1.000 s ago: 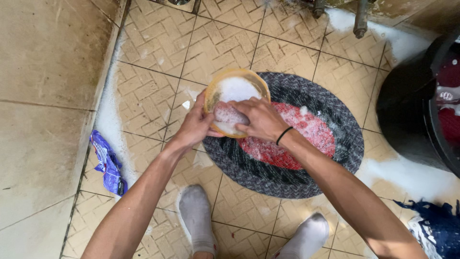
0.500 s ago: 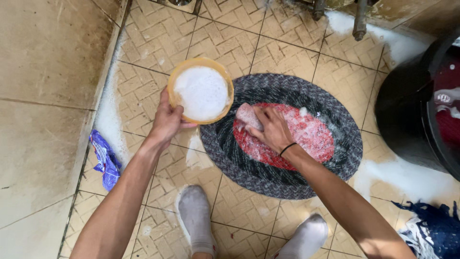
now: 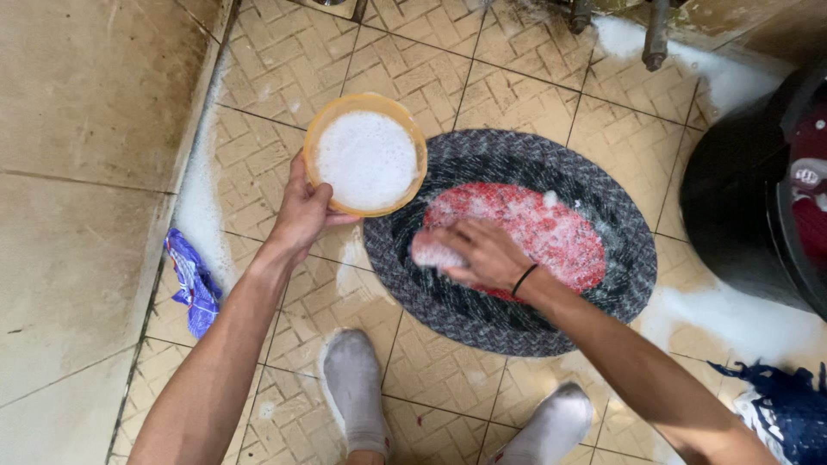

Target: The person cleans an oval rug on a tiled floor by rinsing it with water from a hose and scrubbing it with a brush and soapy water.

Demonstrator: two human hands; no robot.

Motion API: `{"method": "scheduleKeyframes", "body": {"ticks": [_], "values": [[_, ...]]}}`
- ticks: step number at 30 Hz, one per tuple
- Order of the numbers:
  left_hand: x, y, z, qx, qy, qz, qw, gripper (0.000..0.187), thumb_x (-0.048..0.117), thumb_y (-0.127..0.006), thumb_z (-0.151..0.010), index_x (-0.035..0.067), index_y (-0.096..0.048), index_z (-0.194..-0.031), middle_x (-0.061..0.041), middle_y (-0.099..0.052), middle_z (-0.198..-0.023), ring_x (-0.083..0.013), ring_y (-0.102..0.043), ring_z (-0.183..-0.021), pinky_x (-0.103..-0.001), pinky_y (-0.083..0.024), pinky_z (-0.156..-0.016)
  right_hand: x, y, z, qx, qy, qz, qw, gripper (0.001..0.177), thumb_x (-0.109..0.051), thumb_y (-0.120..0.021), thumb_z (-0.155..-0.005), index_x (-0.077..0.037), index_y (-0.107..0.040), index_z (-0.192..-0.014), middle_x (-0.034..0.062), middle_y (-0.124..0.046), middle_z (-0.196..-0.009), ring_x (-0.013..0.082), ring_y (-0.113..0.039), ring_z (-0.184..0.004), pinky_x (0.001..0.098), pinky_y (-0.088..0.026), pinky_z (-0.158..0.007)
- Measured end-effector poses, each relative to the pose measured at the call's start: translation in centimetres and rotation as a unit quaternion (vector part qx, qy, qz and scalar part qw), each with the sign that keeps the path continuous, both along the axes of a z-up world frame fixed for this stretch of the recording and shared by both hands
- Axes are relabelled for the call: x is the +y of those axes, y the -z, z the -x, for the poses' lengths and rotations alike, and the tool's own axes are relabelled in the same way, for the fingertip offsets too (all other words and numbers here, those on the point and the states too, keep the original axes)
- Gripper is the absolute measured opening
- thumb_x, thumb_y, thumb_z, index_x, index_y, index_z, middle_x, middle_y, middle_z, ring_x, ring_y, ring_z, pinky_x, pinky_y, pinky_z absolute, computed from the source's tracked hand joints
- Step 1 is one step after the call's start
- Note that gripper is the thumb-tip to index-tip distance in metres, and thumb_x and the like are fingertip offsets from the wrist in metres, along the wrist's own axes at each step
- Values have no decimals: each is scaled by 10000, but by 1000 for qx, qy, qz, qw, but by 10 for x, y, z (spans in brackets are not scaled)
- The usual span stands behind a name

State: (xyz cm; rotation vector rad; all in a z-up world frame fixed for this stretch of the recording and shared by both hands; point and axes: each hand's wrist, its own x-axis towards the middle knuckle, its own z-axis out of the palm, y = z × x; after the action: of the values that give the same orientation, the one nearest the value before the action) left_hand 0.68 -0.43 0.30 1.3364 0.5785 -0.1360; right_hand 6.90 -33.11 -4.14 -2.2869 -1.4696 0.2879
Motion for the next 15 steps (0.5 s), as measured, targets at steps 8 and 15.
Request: {"method": "scheduleKeyframes", "body": {"ticks": [8, 15], "values": [[-27, -11, -4, 16, 66, -41, 997, 729, -19, -407, -985, 221, -126, -1614, -239, -584, -1278, -318, -744, -989, -383, -645, -722, 38, -54, -54, -40, 179, -31, 983, 731, -394, -815, -850, -82, -587, -1470, 213, -576, -1237, 276, -580, -994, 421, -566, -818], [-52, -19, -6, -40, 119, -95, 987, 732, -12, -467, -983, 223, -186, -1616, -148, -619, -1186, -190, -712, -897, -347, -653, -693, 63, -67, -52, -165, 114, 19, 979, 601, -299, -809, -803, -66, -653, -1335, 120, -657, -1181, 277, -611, -1099, 485, -452, -917]]}}
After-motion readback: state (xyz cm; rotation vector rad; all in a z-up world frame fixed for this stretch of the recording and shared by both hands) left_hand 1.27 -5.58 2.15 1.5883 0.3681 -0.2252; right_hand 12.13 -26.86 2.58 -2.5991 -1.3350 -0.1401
